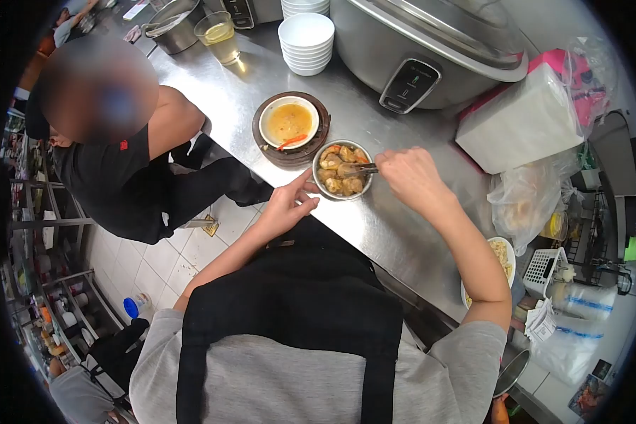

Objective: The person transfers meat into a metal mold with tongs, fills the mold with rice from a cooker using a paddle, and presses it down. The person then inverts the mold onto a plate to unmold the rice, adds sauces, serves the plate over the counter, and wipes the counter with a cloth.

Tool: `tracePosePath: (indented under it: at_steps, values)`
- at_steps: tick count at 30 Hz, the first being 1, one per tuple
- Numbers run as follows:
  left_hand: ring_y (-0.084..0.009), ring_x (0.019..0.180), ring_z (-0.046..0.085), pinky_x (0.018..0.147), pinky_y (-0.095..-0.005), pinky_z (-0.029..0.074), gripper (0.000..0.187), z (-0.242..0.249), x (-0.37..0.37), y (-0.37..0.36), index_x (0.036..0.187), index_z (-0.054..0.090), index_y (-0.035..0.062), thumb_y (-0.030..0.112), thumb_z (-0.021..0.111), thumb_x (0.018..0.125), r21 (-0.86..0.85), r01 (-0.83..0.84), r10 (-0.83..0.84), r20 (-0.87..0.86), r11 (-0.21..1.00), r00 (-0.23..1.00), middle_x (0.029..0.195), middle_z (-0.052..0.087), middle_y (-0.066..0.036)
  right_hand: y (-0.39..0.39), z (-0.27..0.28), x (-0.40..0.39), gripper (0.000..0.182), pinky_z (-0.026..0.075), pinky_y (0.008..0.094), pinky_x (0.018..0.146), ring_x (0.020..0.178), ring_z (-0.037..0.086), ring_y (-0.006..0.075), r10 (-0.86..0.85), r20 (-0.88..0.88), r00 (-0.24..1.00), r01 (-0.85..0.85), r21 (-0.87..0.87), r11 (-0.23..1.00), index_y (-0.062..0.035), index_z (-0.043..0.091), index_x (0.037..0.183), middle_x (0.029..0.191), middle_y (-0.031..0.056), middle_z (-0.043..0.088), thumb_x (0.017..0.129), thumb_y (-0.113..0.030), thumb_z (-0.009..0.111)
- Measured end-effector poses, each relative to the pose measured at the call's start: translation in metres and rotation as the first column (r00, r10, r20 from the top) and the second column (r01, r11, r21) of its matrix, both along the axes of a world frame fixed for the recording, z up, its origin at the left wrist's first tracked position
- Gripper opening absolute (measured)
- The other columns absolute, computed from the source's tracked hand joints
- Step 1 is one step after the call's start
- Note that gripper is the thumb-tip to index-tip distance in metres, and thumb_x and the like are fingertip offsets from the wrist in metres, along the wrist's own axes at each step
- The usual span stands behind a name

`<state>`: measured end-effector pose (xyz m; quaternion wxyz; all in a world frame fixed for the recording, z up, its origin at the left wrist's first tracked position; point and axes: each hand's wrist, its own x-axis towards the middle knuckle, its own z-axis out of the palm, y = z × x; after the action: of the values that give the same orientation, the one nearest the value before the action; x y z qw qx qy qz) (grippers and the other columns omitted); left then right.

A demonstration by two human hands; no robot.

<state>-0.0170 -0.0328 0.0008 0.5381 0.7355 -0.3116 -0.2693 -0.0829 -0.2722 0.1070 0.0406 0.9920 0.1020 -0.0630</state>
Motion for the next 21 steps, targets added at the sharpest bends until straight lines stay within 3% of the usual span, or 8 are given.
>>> tracePosePath:
  at_steps: [1, 3, 5, 9, 11, 13, 21]
  values:
    - [-0.0219, 0.068, 0.065, 0.067, -0.0317, 0.051, 0.065, -0.001, 0.0, 0.0, 0.134, 0.03, -0.0059, 0.009, 0.06, 0.078, 0.006, -0.002, 0.002, -0.003, 1.0, 1.0, 0.093, 0.064, -0.017, 0.0, -0.001, 0.0, 0.01, 0.045, 0.0399, 0.062, 0.073, 0.06, 0.0289, 0.026, 0.027, 0.999, -0.026, -0.009, 1.0, -0.0029, 0.055, 0.079, 0.078, 0.0108, 0.059, 0.078, -0.012, 0.058]
    - [-0.0219, 0.068, 0.065, 0.068, -0.0317, 0.051, 0.064, -0.003, 0.0, 0.0, 0.133, 0.031, -0.0067, 0.009, 0.059, 0.078, -0.015, -0.009, 0.009, -0.032, 1.0, 0.999, 0.094, 0.064, -0.017, 0.001, 0.0, -0.001, 0.007, 0.045, 0.0387, 0.062, 0.072, 0.061, 0.0273, 0.044, 0.043, 0.998, -0.044, -0.016, 0.999, -0.0035, 0.056, 0.079, 0.077, 0.0101, 0.06, 0.075, -0.009, 0.058]
    - [-0.0115, 0.066, 0.059, 0.058, -0.0252, 0.051, 0.063, -0.006, 0.001, 0.002, 0.135, 0.03, -0.004, 0.005, 0.059, 0.08, -0.028, 0.005, -0.006, -0.034, 1.0, 0.999, 0.097, 0.062, -0.015, 0.001, 0.003, -0.001, 0.007, 0.046, 0.0375, 0.062, 0.071, 0.062, 0.0257, 0.071, 0.063, 0.995, -0.07, -0.018, 0.997, -0.0042, 0.057, 0.079, 0.076, 0.0093, 0.061, 0.073, -0.006, 0.057]
    - [-0.0118, 0.066, 0.06, 0.059, -0.0259, 0.051, 0.058, 0.0, 0.004, 0.011, 0.133, 0.034, -0.0047, 0.005, 0.058, 0.08, -0.027, -0.001, 0.0, -0.054, 1.0, 0.999, 0.096, 0.063, -0.015, -0.005, 0.02, 0.002, 0.01, 0.044, 0.0382, 0.063, 0.073, 0.061, 0.0258, -0.049, 0.056, 0.997, 0.045, 0.069, 0.997, -0.0055, 0.056, 0.08, 0.078, 0.008, 0.06, 0.077, -0.014, 0.06]
    - [-0.0124, 0.065, 0.061, 0.06, -0.0265, 0.051, 0.05, 0.003, 0.008, 0.021, 0.128, 0.041, -0.0047, 0.005, 0.057, 0.081, 0.043, 0.073, -0.071, -0.053, 0.996, 0.996, 0.094, 0.064, -0.015, -0.004, 0.025, 0.007, 0.011, 0.044, 0.0383, 0.064, 0.074, 0.06, 0.0253, -0.111, 0.07, 0.991, 0.104, 0.1, 0.99, -0.0059, 0.056, 0.08, 0.078, 0.0078, 0.059, 0.078, -0.016, 0.061]
    - [-0.0124, 0.065, 0.061, 0.06, -0.0264, 0.051, 0.046, 0.001, 0.011, 0.031, 0.125, 0.045, -0.0043, 0.005, 0.057, 0.082, 0.046, 0.071, -0.07, -0.035, 0.996, 0.997, 0.092, 0.065, -0.014, 0.004, 0.019, 0.02, 0.01, 0.043, 0.0375, 0.065, 0.077, 0.059, 0.0238, -0.036, 0.212, 0.977, 0.009, 0.125, 0.992, -0.0067, 0.056, 0.08, 0.076, 0.0078, 0.058, 0.077, -0.015, 0.06]
    - [-0.0118, 0.065, 0.062, 0.06, -0.0241, 0.05, 0.037, 0.016, 0.022, 0.063, 0.118, 0.052, -0.0022, 0.007, 0.058, 0.083, 0.061, -0.017, 0.017, -0.003, 0.998, 1.0, 0.088, 0.066, -0.012, 0.032, -0.001, 0.107, 0.007, 0.043, 0.0346, 0.066, 0.075, 0.06, 0.022, 0.254, 0.212, 0.944, -0.268, 0.042, 0.962, -0.0074, 0.059, 0.078, 0.075, 0.0055, 0.06, 0.072, -0.007, 0.058]
